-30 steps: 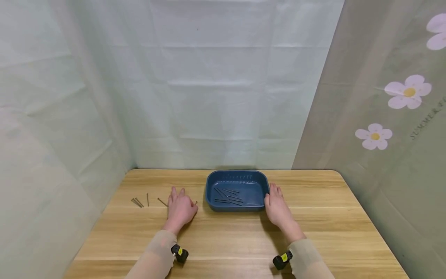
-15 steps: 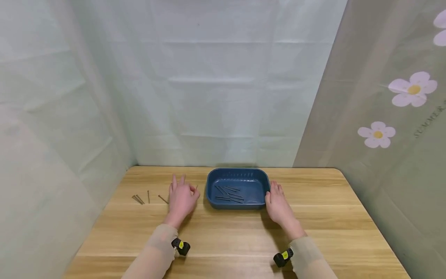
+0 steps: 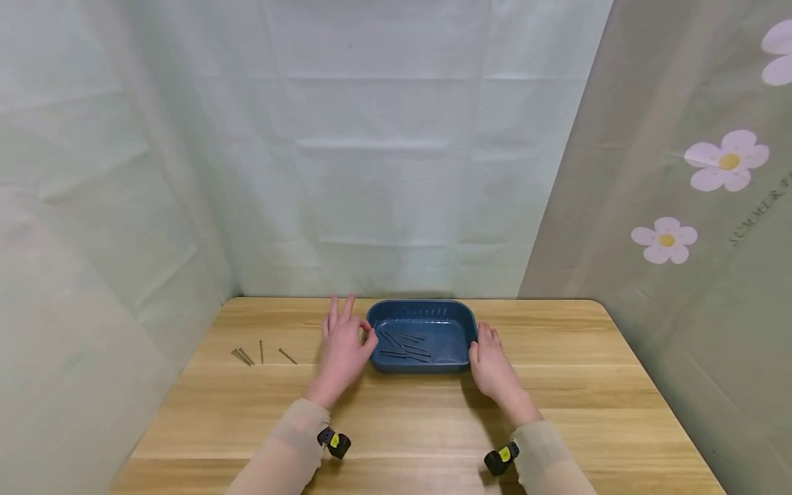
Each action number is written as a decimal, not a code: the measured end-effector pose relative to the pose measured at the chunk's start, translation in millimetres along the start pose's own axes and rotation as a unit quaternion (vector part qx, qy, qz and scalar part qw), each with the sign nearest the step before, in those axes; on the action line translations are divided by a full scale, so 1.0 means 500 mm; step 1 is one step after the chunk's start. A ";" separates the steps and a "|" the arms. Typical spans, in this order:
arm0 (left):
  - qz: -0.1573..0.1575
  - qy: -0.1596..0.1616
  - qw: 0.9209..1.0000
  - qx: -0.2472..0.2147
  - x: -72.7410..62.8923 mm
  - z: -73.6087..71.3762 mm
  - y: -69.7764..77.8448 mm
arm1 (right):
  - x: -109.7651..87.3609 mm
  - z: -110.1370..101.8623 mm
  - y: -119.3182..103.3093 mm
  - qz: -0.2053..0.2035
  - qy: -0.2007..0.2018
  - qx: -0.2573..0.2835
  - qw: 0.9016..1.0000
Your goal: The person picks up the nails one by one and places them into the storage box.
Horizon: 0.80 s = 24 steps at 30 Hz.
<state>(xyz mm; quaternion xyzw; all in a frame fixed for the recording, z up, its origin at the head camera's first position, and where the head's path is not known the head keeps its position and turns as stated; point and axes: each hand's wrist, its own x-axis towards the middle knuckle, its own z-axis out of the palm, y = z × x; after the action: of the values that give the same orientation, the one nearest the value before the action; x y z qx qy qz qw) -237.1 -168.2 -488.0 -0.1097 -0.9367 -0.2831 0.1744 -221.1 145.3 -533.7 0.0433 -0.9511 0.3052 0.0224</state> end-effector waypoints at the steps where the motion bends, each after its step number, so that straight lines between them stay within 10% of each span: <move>1: 0.005 -0.006 1.000 0.000 0.000 0.003 0.004 | -0.001 0.001 0.000 -0.001 0.001 0.000 1.000; 11: 0.083 -0.079 0.992 0.048 0.017 0.045 0.026 | -0.004 0.000 -0.003 -0.008 0.013 0.002 1.000; 24: 0.210 -0.184 0.945 0.170 0.087 0.092 0.044 | -0.004 0.001 -0.002 -0.006 0.011 -0.009 1.000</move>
<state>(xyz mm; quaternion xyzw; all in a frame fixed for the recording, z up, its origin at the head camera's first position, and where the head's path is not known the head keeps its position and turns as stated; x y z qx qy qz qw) -282.4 -119.6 -496.1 -0.3223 -0.9426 -0.0512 0.0710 -219.2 144.4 -533.7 0.0458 -0.9531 0.2970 0.0354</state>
